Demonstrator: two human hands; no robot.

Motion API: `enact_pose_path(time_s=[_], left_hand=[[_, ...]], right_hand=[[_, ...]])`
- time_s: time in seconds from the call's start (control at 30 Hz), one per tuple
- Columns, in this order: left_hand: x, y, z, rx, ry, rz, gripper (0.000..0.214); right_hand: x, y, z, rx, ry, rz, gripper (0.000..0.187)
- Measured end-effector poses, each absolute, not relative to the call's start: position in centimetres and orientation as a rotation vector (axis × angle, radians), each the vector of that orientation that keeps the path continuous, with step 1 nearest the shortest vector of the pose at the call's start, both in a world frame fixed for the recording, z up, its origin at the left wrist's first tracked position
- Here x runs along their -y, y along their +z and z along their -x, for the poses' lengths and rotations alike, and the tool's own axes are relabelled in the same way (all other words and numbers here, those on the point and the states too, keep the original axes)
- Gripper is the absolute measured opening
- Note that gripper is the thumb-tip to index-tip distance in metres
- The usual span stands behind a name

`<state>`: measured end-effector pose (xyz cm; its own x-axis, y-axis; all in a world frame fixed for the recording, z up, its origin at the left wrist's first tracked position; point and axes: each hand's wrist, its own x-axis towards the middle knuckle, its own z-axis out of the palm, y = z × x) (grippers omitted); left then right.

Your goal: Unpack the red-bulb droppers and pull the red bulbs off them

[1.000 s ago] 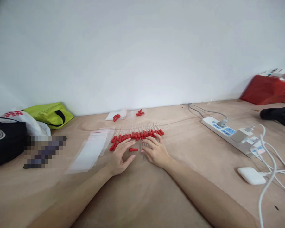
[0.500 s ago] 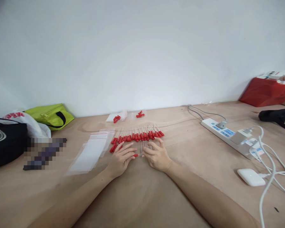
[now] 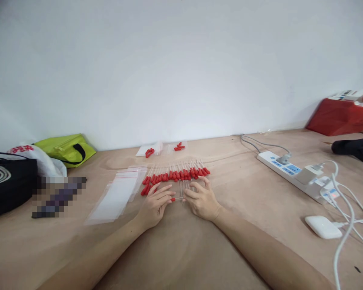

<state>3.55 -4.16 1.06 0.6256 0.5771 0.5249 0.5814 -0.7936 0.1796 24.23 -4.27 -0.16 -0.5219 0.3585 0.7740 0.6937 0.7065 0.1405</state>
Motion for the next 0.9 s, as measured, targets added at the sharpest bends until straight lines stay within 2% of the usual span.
enact_pose_path(time_s=[0.23,0.33,0.53,0.73,0.9], left_hand=[[3.7,0.6,-2.3,1.043,-1.019,2.699,0.020],[3.6,0.5,-1.6,1.157,-1.139,2.619,0.017],[2.8,1.1,0.4,1.504,-1.340,2.293,0.025],[2.0,1.5,2.9,1.800,-1.412,2.167,0.026],[1.9,1.4,2.0,1.764,-1.307,2.243,0.020]], right_hand=[[4.1,-0.3,-25.6,2.078,-0.484,0.923,0.018],[3.8,-0.4,-26.6,1.991,-0.408,1.113,0.019],[3.6,-0.5,-26.7,1.947,-0.280,1.284,0.022],[3.7,-0.8,-26.6,1.976,-0.261,1.422,0.023],[3.8,-0.8,-26.2,2.025,-0.178,1.519,0.025]])
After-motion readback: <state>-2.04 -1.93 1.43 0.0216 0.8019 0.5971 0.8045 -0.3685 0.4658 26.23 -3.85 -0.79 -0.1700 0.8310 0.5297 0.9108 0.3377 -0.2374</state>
